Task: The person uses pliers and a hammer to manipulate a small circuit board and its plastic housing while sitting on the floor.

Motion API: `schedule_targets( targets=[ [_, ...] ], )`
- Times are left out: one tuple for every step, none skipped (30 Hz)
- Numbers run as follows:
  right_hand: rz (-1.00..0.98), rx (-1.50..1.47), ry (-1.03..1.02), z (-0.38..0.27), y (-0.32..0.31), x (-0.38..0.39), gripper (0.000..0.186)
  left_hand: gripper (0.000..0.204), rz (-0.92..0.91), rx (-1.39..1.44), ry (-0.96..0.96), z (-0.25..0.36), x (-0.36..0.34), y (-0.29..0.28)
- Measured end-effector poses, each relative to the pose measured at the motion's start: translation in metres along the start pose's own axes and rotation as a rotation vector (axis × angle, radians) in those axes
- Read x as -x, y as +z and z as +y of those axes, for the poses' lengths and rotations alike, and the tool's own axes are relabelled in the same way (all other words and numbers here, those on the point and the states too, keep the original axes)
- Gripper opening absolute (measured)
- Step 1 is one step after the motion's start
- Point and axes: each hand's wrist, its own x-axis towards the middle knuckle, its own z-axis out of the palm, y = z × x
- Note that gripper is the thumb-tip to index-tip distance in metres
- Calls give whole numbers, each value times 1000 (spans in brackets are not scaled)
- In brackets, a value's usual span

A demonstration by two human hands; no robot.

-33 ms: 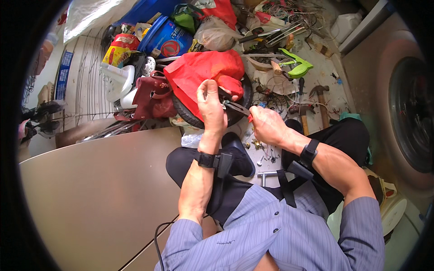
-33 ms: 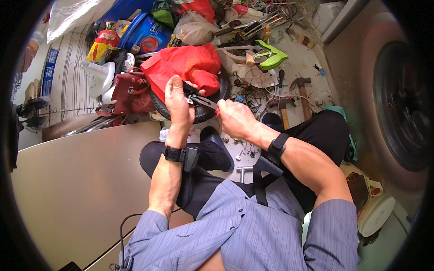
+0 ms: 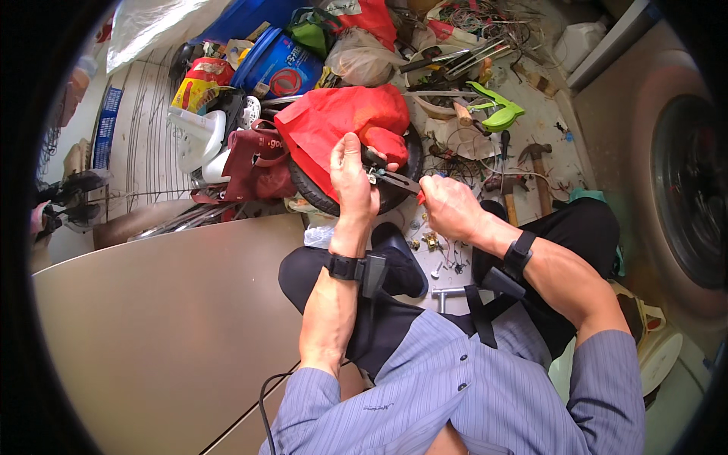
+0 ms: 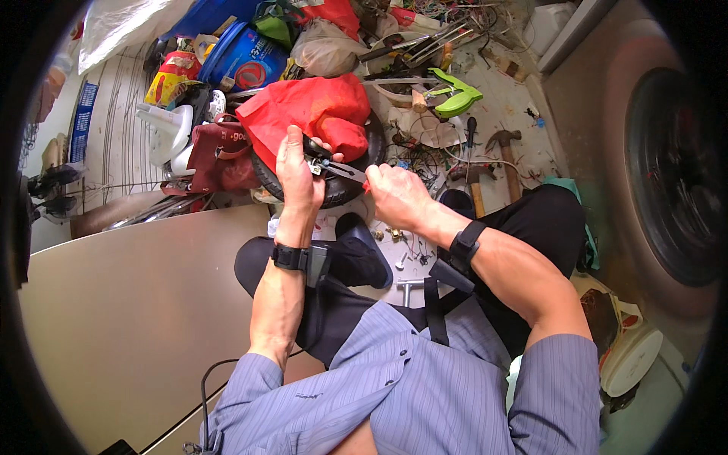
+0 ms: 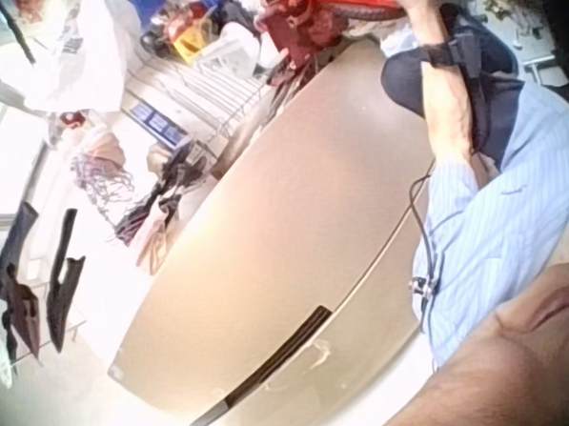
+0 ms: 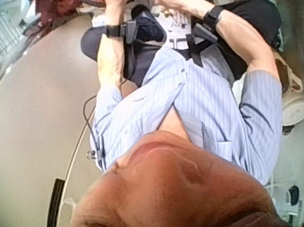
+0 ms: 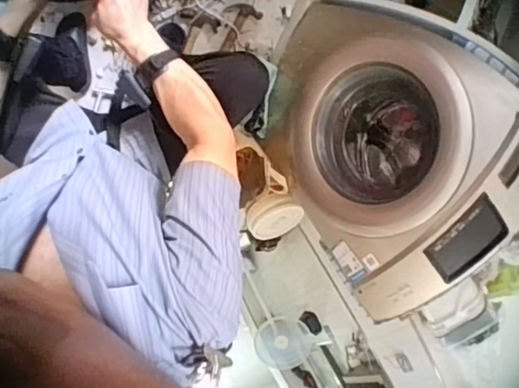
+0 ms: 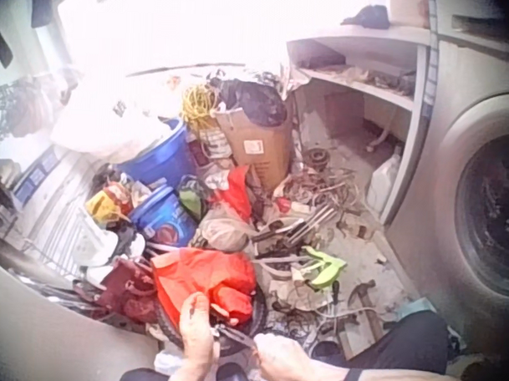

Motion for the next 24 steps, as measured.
schedule_targets(
  targets=[
    [-18,46,13,2,-3,-1,18,28,-17,26,-82,2,-4,-5],
    [-13,47,12,2,-5,-2,18,28,-35,52,-165,3,-7,-10],
    [-11,98,-8,2,-7,-1,18,28,-36,55,-166,4,-9,-11],
    [-10,148,-28,3,-9,0,17,29,-35,103,-242,5,-11,-13],
    [11,151,-32,5,-10,0,17,29,-33,152,-318,5,-12,-14],
    [8,154,-32,8,-12,1,17,29,-32,155,-319,5,-12,-13],
    [19,162,-62,11,-13,3,17,30,-13,180,-388,4,-11,-13],
    [30,169,-93,13,-14,4,17,31,6,205,-456,4,-11,-13],
    [15,158,-79,13,-13,8,18,31,3,227,-482,2,-10,-15],
    [11,159,-81,13,-11,10,18,31,6,231,-481,0,-9,-18],
    [-21,117,-69,14,-11,11,17,32,-5,217,-467,-2,-9,-20],
    [-54,73,-56,11,-12,10,17,32,-15,201,-453,-2,-7,-21],
    [-134,15,5,7,-12,10,16,32,-9,178,-411,-1,-4,-20],
    [-215,-43,67,2,-13,10,15,32,-3,179,-409,-1,-3,-23],
    [-281,-102,126,-6,-20,8,15,32,-28,196,-377,0,-2,-24],
    [-284,-104,126,-6,-19,9,15,32,-53,213,-344,1,0,-25],
    [-267,-168,125,-6,-18,10,16,33,-39,237,-338,1,0,-26],
    [-250,-233,125,-8,-17,9,17,33,-34,236,-339,3,0,-25],
    [-255,-249,138,-9,-18,8,22,34,-40,249,-343,4,0,-25],
    [-259,-252,138,-10,-20,7,22,34,-46,261,-347,4,0,-26],
    [-353,-376,228,-14,-25,5,20,36,-50,267,-353,3,0,-24],
    [-447,-499,318,-17,-28,4,18,36,-45,268,-352,4,1,-23],
    [-369,-695,263,-6,-7,14,17,37,-57,325,-396,5,2,-23],
    [-373,-696,264,-8,-13,11,17,37,-69,381,-441,6,3,-22]
  ],
)
